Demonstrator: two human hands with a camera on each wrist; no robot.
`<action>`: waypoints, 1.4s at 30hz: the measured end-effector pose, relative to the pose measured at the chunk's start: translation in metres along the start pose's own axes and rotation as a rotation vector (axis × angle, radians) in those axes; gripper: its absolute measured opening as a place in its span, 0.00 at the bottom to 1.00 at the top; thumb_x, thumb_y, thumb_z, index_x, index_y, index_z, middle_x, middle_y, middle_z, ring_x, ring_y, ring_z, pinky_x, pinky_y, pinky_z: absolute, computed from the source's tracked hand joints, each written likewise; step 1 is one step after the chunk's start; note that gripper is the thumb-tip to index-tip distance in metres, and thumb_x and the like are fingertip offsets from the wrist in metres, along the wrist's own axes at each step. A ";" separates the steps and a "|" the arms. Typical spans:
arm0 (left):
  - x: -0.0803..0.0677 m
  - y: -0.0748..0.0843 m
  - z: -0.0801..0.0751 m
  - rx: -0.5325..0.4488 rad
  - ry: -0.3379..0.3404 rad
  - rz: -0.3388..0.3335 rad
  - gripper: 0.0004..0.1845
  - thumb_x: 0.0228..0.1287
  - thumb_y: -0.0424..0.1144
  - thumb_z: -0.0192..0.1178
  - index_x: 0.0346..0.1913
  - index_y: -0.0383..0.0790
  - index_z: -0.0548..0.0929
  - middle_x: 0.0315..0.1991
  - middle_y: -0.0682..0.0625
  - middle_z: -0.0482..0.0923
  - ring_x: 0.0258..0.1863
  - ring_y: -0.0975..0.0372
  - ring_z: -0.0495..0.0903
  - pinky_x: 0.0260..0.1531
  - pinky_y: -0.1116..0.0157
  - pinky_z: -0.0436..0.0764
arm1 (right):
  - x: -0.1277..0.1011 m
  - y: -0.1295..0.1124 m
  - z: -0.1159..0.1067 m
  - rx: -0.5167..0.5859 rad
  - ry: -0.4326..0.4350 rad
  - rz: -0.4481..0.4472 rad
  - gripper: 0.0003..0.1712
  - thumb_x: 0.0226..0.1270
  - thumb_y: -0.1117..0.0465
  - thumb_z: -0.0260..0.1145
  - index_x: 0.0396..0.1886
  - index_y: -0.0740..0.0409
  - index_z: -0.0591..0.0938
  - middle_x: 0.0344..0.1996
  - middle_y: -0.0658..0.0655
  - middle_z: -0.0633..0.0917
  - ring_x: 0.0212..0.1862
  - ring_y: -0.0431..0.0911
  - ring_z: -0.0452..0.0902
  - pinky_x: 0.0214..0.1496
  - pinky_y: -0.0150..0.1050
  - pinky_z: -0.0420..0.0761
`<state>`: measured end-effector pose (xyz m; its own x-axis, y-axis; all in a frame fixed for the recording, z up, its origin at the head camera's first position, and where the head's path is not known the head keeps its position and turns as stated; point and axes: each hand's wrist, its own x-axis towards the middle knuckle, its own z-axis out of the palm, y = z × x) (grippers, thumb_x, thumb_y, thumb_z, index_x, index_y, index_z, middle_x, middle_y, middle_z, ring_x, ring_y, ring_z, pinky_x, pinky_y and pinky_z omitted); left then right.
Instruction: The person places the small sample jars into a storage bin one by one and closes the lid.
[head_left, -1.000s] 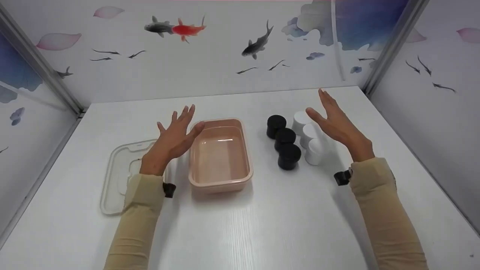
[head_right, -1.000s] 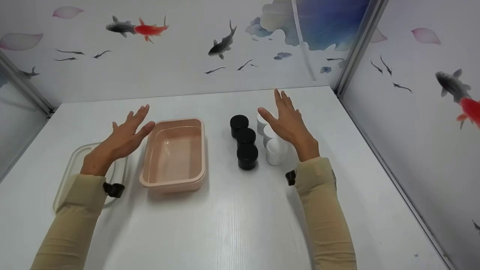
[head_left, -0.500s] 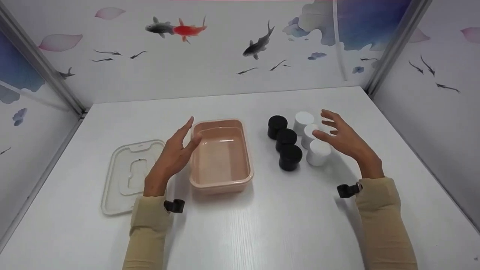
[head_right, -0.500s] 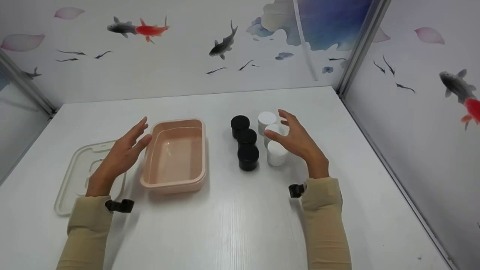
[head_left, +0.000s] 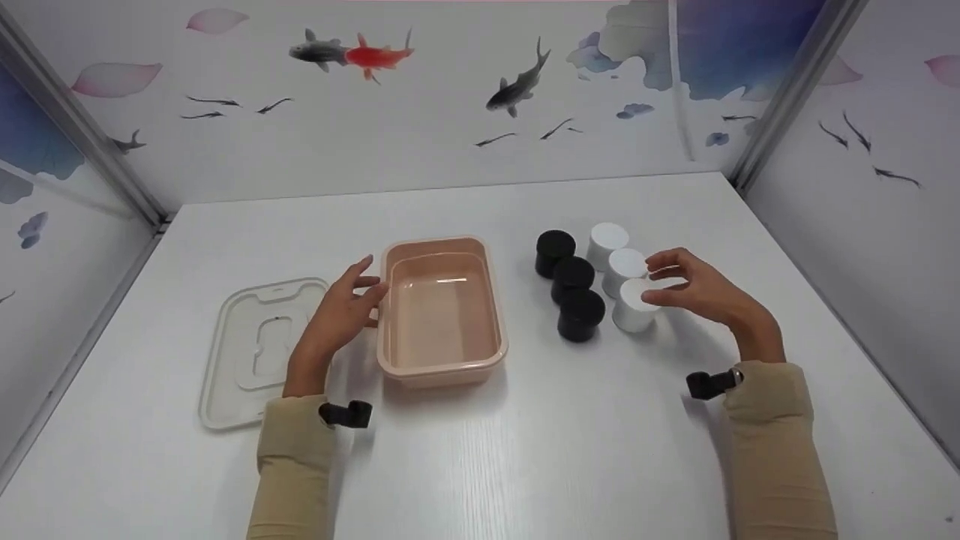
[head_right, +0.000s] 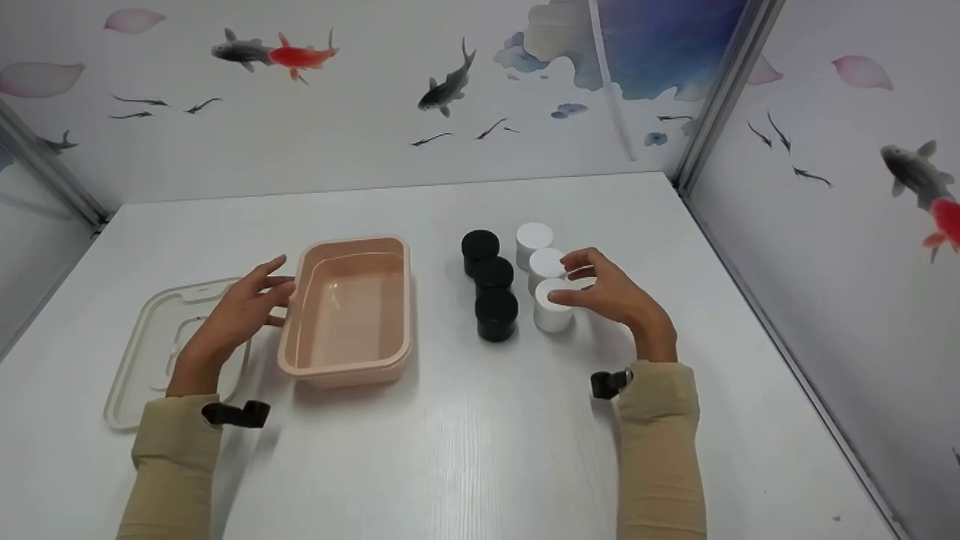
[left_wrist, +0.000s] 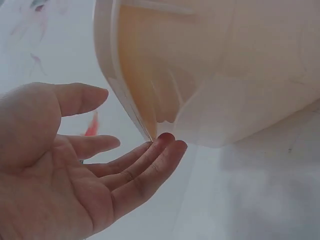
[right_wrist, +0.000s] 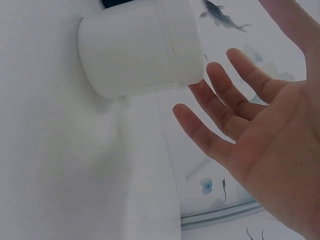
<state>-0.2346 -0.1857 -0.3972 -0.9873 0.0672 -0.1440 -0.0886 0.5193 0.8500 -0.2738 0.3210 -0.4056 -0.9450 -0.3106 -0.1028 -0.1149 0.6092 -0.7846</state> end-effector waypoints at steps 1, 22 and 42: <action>0.001 0.000 0.000 -0.011 0.002 -0.002 0.33 0.80 0.47 0.47 0.81 0.46 0.50 0.74 0.37 0.63 0.63 0.46 0.77 0.54 0.55 0.86 | 0.000 0.002 0.000 -0.008 -0.005 0.008 0.38 0.66 0.51 0.71 0.68 0.61 0.66 0.66 0.62 0.71 0.70 0.55 0.67 0.56 0.23 0.73; 0.011 -0.005 0.003 -0.099 -0.002 -0.111 0.30 0.77 0.41 0.51 0.77 0.42 0.60 0.66 0.38 0.71 0.47 0.55 0.84 0.32 0.67 0.89 | 0.001 0.009 0.005 -0.103 -0.088 0.065 0.41 0.58 0.50 0.77 0.63 0.61 0.65 0.59 0.61 0.72 0.61 0.54 0.69 0.59 0.40 0.71; 0.009 -0.009 0.003 -0.133 -0.002 -0.139 0.29 0.77 0.42 0.51 0.76 0.43 0.62 0.62 0.38 0.74 0.48 0.54 0.85 0.30 0.62 0.90 | -0.002 -0.015 0.005 -0.114 -0.043 0.014 0.34 0.65 0.46 0.71 0.63 0.56 0.70 0.54 0.57 0.78 0.55 0.47 0.72 0.55 0.35 0.75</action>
<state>-0.2424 -0.1874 -0.4073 -0.9641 0.0049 -0.2656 -0.2407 0.4064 0.8814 -0.2682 0.3086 -0.3964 -0.9330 -0.3309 -0.1413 -0.1382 0.6922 -0.7084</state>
